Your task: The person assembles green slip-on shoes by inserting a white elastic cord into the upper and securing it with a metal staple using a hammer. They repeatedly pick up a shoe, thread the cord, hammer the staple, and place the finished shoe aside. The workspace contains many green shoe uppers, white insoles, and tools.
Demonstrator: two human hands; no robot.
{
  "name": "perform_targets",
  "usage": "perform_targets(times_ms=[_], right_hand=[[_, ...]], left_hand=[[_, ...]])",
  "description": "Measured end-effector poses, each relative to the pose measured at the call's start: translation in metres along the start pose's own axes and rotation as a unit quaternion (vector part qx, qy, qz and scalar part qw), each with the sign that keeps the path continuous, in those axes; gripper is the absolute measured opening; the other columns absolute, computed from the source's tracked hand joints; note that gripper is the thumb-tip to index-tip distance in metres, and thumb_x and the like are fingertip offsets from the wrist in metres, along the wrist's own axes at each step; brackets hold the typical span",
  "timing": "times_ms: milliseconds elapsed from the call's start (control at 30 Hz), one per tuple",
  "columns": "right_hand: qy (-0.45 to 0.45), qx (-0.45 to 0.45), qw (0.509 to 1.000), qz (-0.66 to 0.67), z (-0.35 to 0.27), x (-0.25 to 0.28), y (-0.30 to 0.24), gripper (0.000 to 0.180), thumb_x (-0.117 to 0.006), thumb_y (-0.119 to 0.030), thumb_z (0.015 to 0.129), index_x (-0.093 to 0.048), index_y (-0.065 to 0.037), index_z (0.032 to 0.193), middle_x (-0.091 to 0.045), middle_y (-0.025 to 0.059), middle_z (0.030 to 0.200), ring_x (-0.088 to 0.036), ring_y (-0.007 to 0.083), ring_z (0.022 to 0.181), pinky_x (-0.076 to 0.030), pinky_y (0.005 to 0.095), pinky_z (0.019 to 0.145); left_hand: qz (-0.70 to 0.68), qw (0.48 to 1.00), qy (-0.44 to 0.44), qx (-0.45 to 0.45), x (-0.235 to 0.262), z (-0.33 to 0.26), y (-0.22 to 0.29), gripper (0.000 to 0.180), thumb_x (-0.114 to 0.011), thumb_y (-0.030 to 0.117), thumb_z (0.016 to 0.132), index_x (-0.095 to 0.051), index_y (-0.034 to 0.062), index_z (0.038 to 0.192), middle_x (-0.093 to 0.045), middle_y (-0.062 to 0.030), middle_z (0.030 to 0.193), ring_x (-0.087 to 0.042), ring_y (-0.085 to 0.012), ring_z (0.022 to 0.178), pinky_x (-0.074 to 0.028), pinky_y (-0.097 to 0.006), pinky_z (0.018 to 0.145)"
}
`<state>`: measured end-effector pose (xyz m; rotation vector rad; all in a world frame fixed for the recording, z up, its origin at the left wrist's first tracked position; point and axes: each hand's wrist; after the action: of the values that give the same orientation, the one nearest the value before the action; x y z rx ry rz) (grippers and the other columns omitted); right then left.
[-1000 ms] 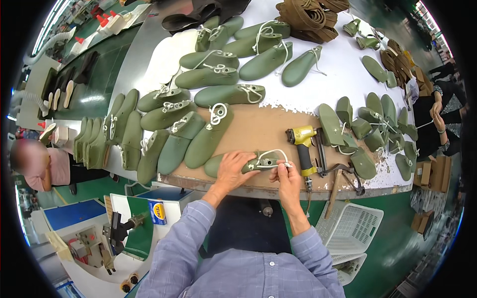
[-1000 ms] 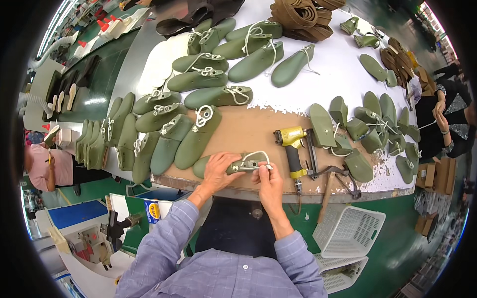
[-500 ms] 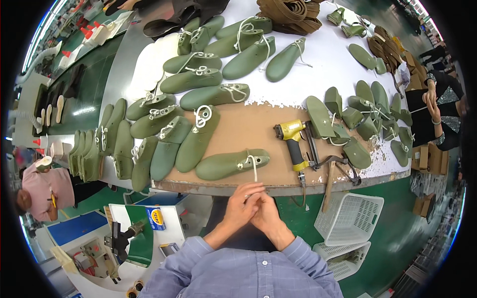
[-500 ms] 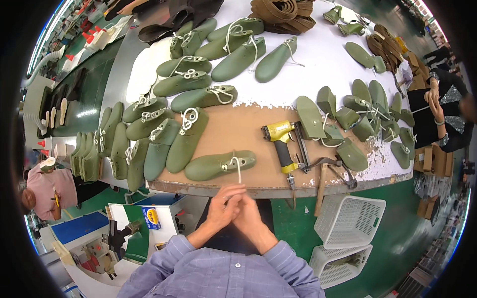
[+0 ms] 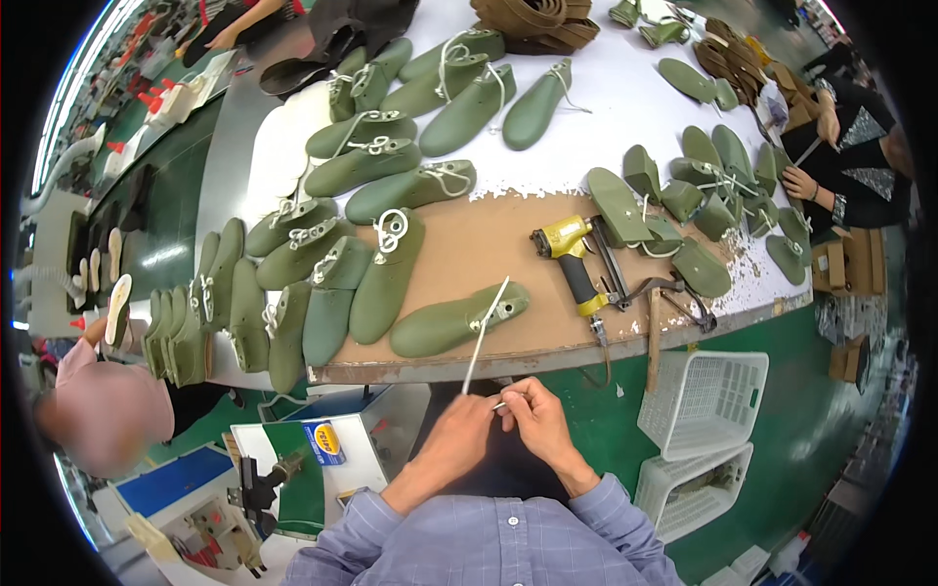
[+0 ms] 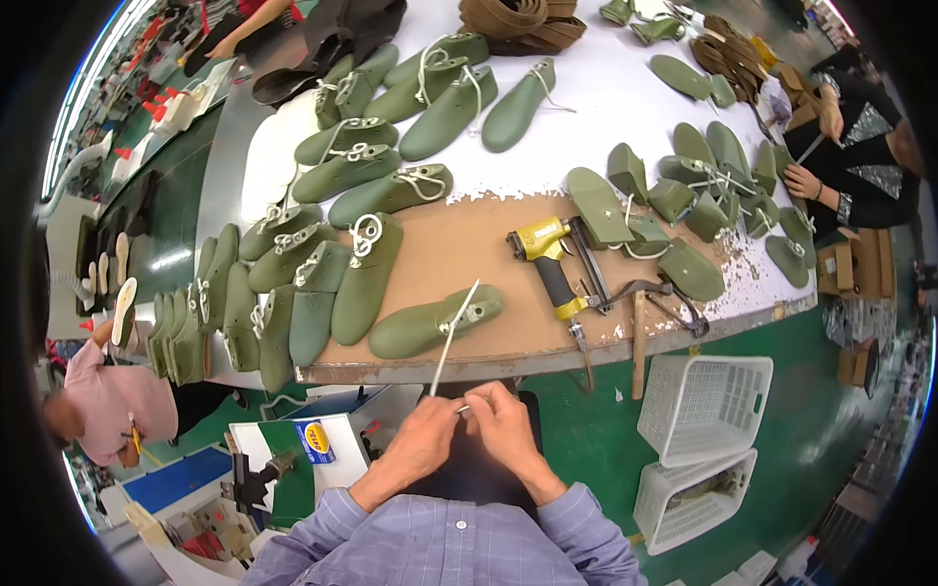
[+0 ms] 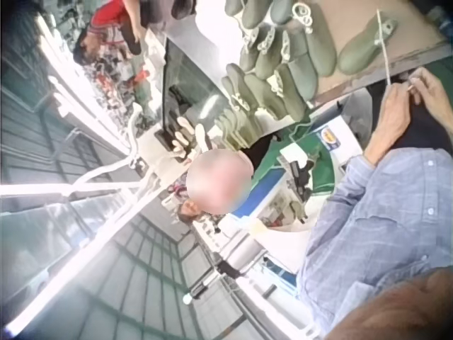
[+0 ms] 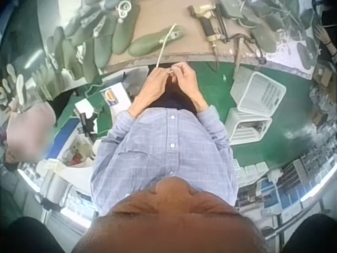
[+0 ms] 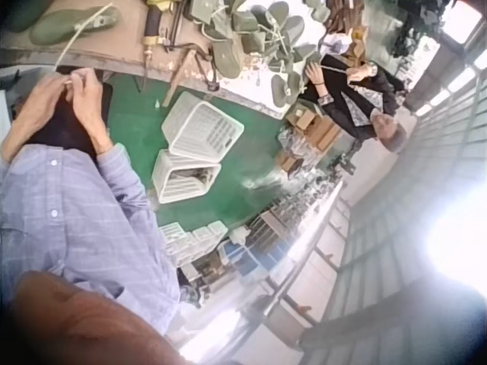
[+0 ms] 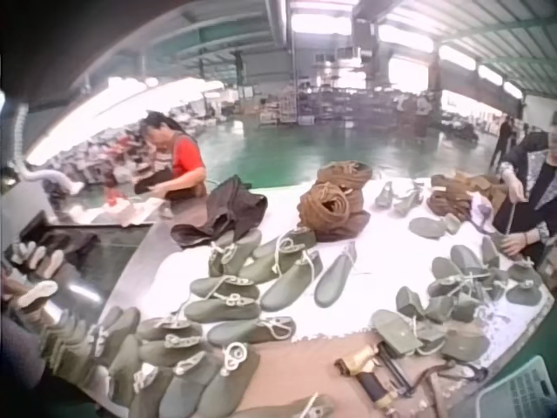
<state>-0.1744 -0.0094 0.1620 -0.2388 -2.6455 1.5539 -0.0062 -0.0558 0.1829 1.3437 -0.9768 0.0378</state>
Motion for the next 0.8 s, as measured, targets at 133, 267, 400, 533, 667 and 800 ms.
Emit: perform_targets(times_ms=[133, 267, 400, 533, 667, 800], right_hand=[[0.007, 0.115, 0.982, -0.148, -0.027, 0.005, -0.042, 0.009, -0.06, -0.009, 0.103, -0.06, 0.0, 0.103, -0.07, 0.0076, 0.078, -0.064, 0.0113, 0.062, -0.052, 0.0259, 0.056], [-0.013, 0.071, 0.996, -0.052, -0.021, 0.015, -0.055, 0.012, -0.059, -0.01, 0.105, -0.058, 0.001, 0.109, -0.07, 0.009, 0.083, -0.066, 0.0128, 0.071, -0.054, 0.0259, 0.066], [-0.008, 0.095, 0.995, 0.02, -0.005, 0.028, -0.057, 0.02, -0.056, -0.014, 0.106, -0.058, 0.0, 0.12, -0.072, 0.0113, 0.095, -0.07, 0.0155, 0.089, -0.057, 0.0303, 0.082], [0.339, 0.132, 0.88, -0.306, 0.024, 0.164, 0.011, 0.036, -0.056, -0.03, 0.106, -0.06, 0.002, 0.122, -0.064, 0.0189, 0.113, -0.062, 0.0299, 0.105, -0.049, 0.0405, 0.093], [0.311, 0.11, 0.769, -0.547, 0.047, 0.253, 0.076, 0.042, -0.06, -0.023, 0.101, -0.052, 0.002, 0.134, -0.057, 0.0279, 0.126, -0.057, 0.0445, 0.115, -0.047, 0.0484, 0.098], [0.213, 0.123, 0.835, -0.493, 0.065, 0.262, 0.072, 0.055, -0.058, -0.008, 0.096, -0.041, 0.001, 0.148, -0.051, 0.0307, 0.137, -0.053, 0.0474, 0.124, -0.043, 0.0495, 0.105]], left_hand=[[0.051, 0.989, -0.002, -0.136, 0.029, 0.01, -0.015, 0.02, -0.075, 0.019, 0.087, -0.071, 0.0072, 0.103, -0.064, -0.0117, 0.132, -0.06, -0.0306, 0.113, -0.044, -0.052, 0.098], [-0.074, 0.985, -0.068, -0.139, 0.043, 0.014, -0.028, 0.012, -0.068, 0.016, 0.093, -0.069, 0.0056, 0.099, -0.068, -0.0121, 0.103, -0.064, -0.0326, 0.092, -0.048, -0.047, 0.081], [-0.098, 0.994, -0.002, 0.052, 0.059, -0.048, -0.015, 0.011, -0.062, 0.012, 0.097, -0.065, 0.0019, 0.095, -0.063, -0.0154, 0.083, -0.062, -0.0344, 0.074, -0.05, -0.045, 0.065], [-0.067, 0.946, 0.145, 0.281, 0.065, -0.142, 0.002, 0.019, -0.05, 0.011, 0.101, -0.063, 0.0003, 0.093, -0.063, -0.0167, 0.087, -0.062, -0.0369, 0.074, -0.048, -0.045, 0.061], [0.036, 0.958, 0.177, 0.224, -0.009, -0.123, 0.003, 0.019, -0.048, 0.015, 0.103, -0.063, 0.005, 0.098, -0.064, -0.0166, 0.09, -0.064, -0.042, 0.078, -0.048, -0.051, 0.065], [0.017, 0.913, 0.252, 0.321, -0.071, -0.092, -0.046, 0.02, -0.048, 0.022, 0.106, -0.061, 0.0075, 0.101, -0.068, -0.0226, 0.083, -0.065, -0.0485, 0.078, -0.047, -0.057, 0.067]])
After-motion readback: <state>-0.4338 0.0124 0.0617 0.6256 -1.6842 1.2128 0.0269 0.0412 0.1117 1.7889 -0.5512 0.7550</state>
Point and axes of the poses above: each hand's wrist, its own z-axis towards the middle knuckle, its own x-axis out of the back of the hand, y = z × x
